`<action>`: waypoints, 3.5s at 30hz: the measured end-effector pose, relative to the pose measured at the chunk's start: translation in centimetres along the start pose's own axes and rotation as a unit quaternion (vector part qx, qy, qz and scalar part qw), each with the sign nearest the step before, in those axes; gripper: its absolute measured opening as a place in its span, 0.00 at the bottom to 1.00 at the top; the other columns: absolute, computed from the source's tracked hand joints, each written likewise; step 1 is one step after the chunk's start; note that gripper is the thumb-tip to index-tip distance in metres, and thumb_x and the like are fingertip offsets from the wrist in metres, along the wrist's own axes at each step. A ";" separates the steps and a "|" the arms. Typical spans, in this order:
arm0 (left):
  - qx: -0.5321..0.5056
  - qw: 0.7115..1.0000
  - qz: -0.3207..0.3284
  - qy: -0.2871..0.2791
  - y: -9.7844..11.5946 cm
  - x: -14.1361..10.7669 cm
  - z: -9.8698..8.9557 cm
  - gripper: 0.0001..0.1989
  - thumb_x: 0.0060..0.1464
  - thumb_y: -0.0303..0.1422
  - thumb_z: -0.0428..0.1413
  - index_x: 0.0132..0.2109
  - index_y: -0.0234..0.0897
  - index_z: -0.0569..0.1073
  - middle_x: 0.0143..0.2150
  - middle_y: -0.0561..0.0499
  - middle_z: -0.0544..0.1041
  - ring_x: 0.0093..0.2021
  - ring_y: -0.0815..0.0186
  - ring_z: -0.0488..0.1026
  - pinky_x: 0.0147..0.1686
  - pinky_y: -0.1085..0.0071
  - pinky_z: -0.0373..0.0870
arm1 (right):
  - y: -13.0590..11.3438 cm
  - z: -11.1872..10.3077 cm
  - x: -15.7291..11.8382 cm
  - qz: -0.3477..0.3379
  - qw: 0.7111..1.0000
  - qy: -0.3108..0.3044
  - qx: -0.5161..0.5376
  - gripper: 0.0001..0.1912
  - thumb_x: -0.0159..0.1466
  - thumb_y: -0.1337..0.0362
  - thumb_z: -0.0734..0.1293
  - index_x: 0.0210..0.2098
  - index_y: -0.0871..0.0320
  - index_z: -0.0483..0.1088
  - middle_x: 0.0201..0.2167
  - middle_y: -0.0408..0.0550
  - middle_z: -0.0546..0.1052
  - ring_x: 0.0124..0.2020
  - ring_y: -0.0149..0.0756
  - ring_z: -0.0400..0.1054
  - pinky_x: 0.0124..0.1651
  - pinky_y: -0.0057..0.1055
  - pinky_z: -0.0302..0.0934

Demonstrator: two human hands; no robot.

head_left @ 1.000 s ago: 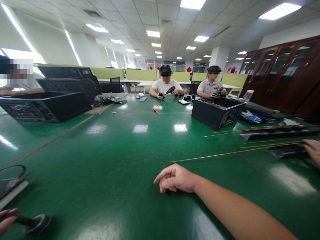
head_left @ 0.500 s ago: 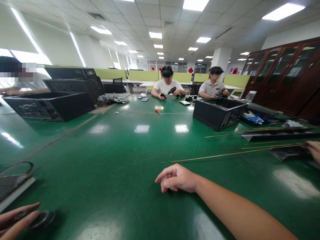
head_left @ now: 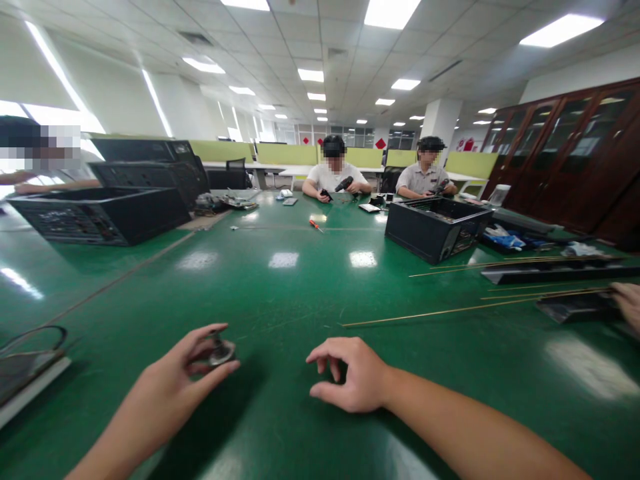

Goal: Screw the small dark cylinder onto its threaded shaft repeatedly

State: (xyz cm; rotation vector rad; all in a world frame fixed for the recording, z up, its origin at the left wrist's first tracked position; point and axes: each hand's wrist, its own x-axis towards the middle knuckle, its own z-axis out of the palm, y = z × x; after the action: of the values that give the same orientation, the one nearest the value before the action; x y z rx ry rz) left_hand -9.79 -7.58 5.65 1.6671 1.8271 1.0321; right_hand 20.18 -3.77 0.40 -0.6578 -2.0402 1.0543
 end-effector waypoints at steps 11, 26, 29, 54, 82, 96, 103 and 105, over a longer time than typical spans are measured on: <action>-0.193 0.938 0.062 -0.281 5.3 3.4 12.3 0.24 0.51 0.35 0.60 0.54 0.39 0.63 0.43 0.46 0.80 0.41 0.58 0.79 0.44 0.63 0.74 | 0.2 -0.2 0.0 -0.041 0.982 0.058 -0.173 0.10 0.63 0.62 0.69 0.45 0.54 0.73 0.22 0.37 0.71 0.22 0.30 0.62 0.34 0.28 0.56; -0.266 0.919 0.009 -0.290 3.8 3.0 12.7 0.26 0.51 0.38 0.63 0.52 0.37 0.60 0.38 0.48 0.80 0.37 0.63 0.75 0.39 0.68 0.67 | 0.5 0.2 0.2 -0.004 0.972 0.092 -0.215 0.05 0.62 0.67 0.69 0.39 0.53 0.72 0.22 0.36 0.72 0.23 0.30 0.64 0.33 0.27 0.54; -0.258 0.922 0.009 -0.290 3.8 3.0 12.8 0.27 0.51 0.38 0.63 0.52 0.37 0.60 0.38 0.49 0.79 0.36 0.64 0.74 0.37 0.69 0.66 | 0.5 0.2 0.2 -0.014 0.972 0.095 -0.215 0.05 0.61 0.67 0.71 0.37 0.53 0.74 0.22 0.37 0.73 0.24 0.30 0.66 0.33 0.27 0.55; -0.032 0.970 0.142 -0.194 3.5 2.4 10.9 0.17 0.49 0.33 0.62 0.48 0.44 0.77 0.44 0.52 0.80 0.46 0.60 0.76 0.50 0.65 0.68 | 1.0 -1.2 0.4 -0.002 0.975 0.134 -0.179 0.16 0.55 0.76 0.68 0.41 0.55 0.71 0.40 0.46 0.74 0.42 0.38 0.69 0.45 0.34 0.65; -0.068 0.971 0.161 -0.165 3.6 2.1 11.0 0.24 0.49 0.33 0.63 0.54 0.42 0.70 0.43 0.52 0.81 0.45 0.60 0.77 0.53 0.64 0.69 | 1.1 -1.2 0.6 0.014 0.982 0.116 -0.145 0.04 0.62 0.68 0.70 0.37 0.56 0.77 0.39 0.48 0.77 0.42 0.37 0.72 0.48 0.34 0.65; -0.007 0.966 0.221 -0.130 3.4 2.1 10.7 0.12 0.52 0.36 0.62 0.45 0.42 0.78 0.42 0.50 0.81 0.43 0.60 0.77 0.46 0.66 0.72 | 1.2 -1.2 0.7 0.003 0.985 0.114 -0.128 0.03 0.62 0.68 0.69 0.37 0.56 0.75 0.39 0.47 0.76 0.42 0.36 0.72 0.47 0.32 0.66; 0.001 0.966 0.224 -0.128 3.3 2.1 10.7 0.12 0.53 0.36 0.62 0.46 0.42 0.77 0.43 0.51 0.80 0.44 0.61 0.76 0.45 0.67 0.71 | 1.2 -1.3 0.7 0.002 0.984 0.118 -0.134 0.03 0.62 0.68 0.69 0.36 0.56 0.75 0.39 0.47 0.76 0.42 0.36 0.72 0.47 0.32 0.66; 0.004 0.966 0.226 -0.126 3.3 2.2 10.7 0.12 0.53 0.36 0.62 0.45 0.42 0.77 0.43 0.51 0.80 0.43 0.61 0.76 0.45 0.67 0.71 | 1.2 -1.3 0.7 0.002 0.984 0.120 -0.134 0.03 0.62 0.68 0.69 0.36 0.56 0.75 0.39 0.47 0.76 0.42 0.36 0.72 0.47 0.32 0.66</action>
State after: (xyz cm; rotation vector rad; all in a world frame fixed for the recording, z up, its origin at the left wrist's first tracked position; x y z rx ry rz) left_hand 0.03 -3.17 1.98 2.1689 1.3210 0.9269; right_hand 20.95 -2.03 0.19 -0.8815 -1.9833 0.6684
